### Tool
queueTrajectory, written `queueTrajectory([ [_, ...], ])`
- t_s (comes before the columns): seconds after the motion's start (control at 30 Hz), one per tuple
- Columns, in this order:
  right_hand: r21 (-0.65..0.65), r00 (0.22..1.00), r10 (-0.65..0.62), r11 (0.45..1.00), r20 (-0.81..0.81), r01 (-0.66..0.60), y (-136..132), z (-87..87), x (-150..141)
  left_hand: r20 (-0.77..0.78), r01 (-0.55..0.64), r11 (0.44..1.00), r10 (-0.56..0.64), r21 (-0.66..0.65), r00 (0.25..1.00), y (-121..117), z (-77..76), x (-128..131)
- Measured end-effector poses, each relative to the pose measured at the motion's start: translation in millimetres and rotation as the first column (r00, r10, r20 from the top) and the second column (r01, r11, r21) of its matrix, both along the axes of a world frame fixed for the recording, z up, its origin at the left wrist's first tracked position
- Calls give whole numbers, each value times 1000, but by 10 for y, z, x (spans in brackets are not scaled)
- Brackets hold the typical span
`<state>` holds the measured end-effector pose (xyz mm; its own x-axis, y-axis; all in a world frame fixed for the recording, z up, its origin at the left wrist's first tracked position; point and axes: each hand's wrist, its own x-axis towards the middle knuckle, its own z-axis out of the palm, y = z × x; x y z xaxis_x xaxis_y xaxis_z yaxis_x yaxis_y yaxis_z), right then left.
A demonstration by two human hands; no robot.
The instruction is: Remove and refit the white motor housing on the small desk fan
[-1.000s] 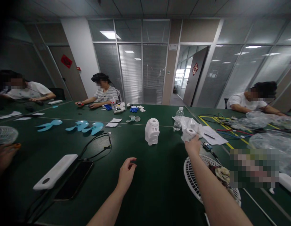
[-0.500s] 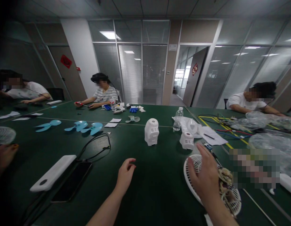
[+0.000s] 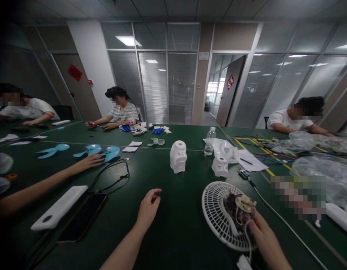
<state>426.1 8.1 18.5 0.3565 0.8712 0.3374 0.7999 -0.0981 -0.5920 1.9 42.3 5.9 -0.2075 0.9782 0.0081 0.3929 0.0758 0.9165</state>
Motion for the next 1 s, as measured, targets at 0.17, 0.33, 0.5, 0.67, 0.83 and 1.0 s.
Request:
queueTrajectory([
  [0.17, -125, 958, 287, 951, 24, -282, 95, 60, -1057, -113, 108, 992, -100, 65, 989, -21, 26, 81],
  [0.33, -108, 941, 328, 936, -76, -335, 324, 243, -1884, -164, 92, 985, -68, 146, 984, 8, -35, 105],
  [0.5, 26, 926, 337, 941, -170, -337, 731, 488, -2106, -132, -51, 986, 72, 157, 989, 94, -104, 89],
  [0.67, 95, 927, 335, 942, -169, -323, 1438, 809, -2245, -113, -69, 986, 87, 150, 990, 104, -67, 101],
  [0.83, 63, 921, 341, 940, -186, -335, 1899, 992, -2468, -115, -70, 987, 87, 143, 990, 84, -28, 109],
  [1.0, 132, 903, 368, 929, -220, -346, 1895, 1089, -2511, -104, -86, 983, 103, 161, 989, 78, -21, 112],
])
